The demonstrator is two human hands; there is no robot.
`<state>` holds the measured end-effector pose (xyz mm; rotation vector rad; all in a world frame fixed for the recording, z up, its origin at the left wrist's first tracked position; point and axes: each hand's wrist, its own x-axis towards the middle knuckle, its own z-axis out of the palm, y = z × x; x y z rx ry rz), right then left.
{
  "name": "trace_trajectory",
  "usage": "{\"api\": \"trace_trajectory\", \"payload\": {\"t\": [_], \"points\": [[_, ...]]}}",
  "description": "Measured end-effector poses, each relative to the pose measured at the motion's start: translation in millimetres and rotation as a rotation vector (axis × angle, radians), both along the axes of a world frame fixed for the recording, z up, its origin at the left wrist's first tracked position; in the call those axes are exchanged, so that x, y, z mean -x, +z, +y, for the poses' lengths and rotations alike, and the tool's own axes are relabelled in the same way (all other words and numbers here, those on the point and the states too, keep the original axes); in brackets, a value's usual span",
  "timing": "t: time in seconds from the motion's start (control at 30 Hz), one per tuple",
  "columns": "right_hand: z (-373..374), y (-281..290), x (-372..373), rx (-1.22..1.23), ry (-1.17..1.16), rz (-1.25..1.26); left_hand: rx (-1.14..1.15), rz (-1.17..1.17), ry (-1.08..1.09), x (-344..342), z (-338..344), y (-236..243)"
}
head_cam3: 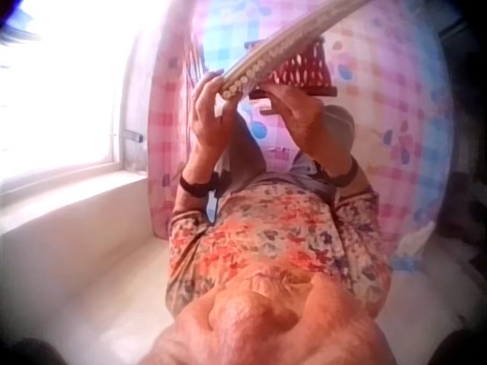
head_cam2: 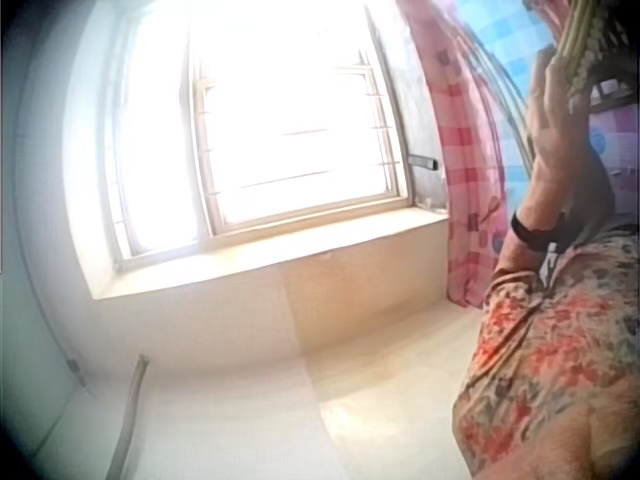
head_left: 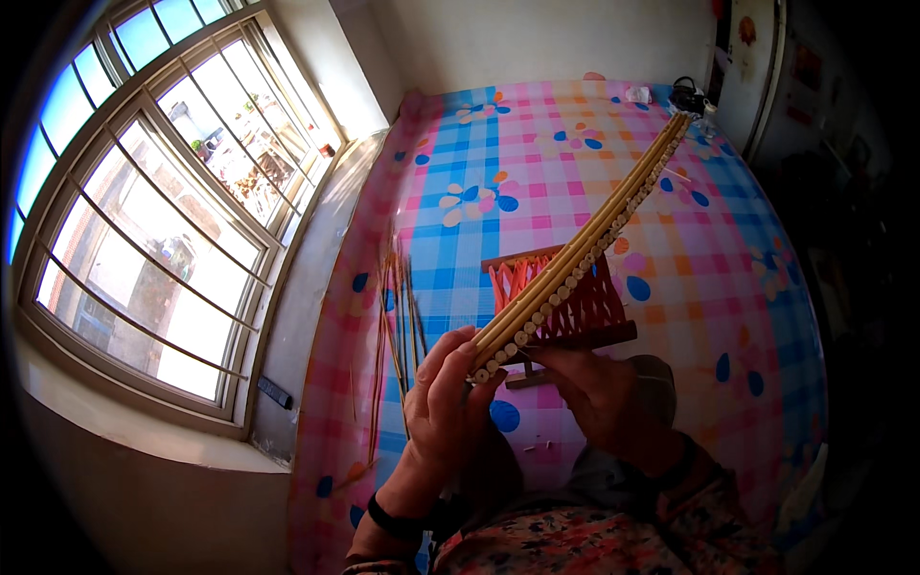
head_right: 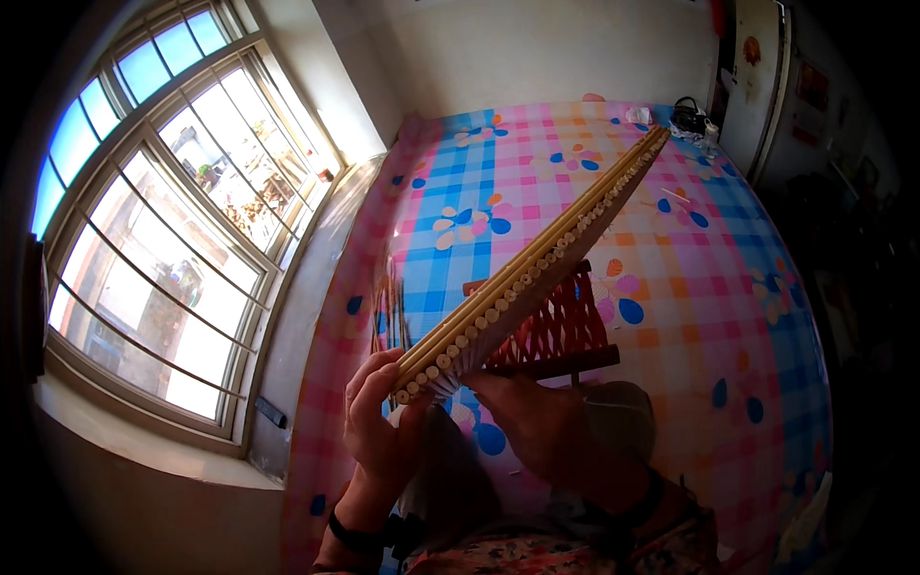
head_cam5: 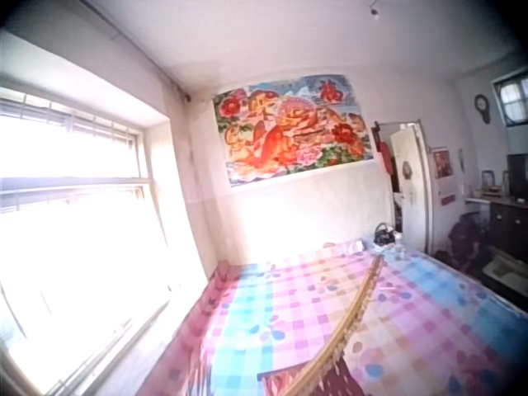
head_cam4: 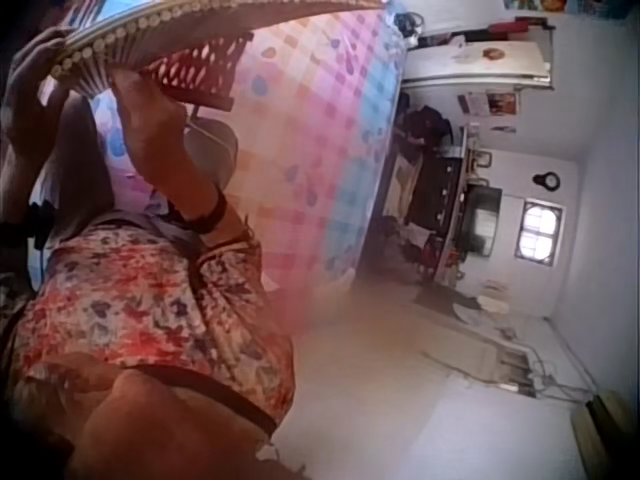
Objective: The person weaves together thin wooden sticks with white thread to create a mat, tying off the edges of the sticks.
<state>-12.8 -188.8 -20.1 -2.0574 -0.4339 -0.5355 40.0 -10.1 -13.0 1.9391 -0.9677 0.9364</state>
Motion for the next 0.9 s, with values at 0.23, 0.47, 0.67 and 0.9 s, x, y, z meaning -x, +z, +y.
{"api": "trace_trajectory", "payload": {"t": [0.23,0.47,0.67,0.9], "points": [[6,4,-3,-0.011,0.006,0.037,-0.005,0.020,0.009,-2,4,2],[9,-12,-16,0.030,-0.077,-0.227,0.000,0.037,-0.007,0,2,1],[10,-11,-16,0.049,-0.046,-0.126,-0.004,0.107,-0.010,3,6,-1],[12,-10,-24,0.054,-0.062,-0.234,-0.008,0.083,-0.008,0,5,6]]}}
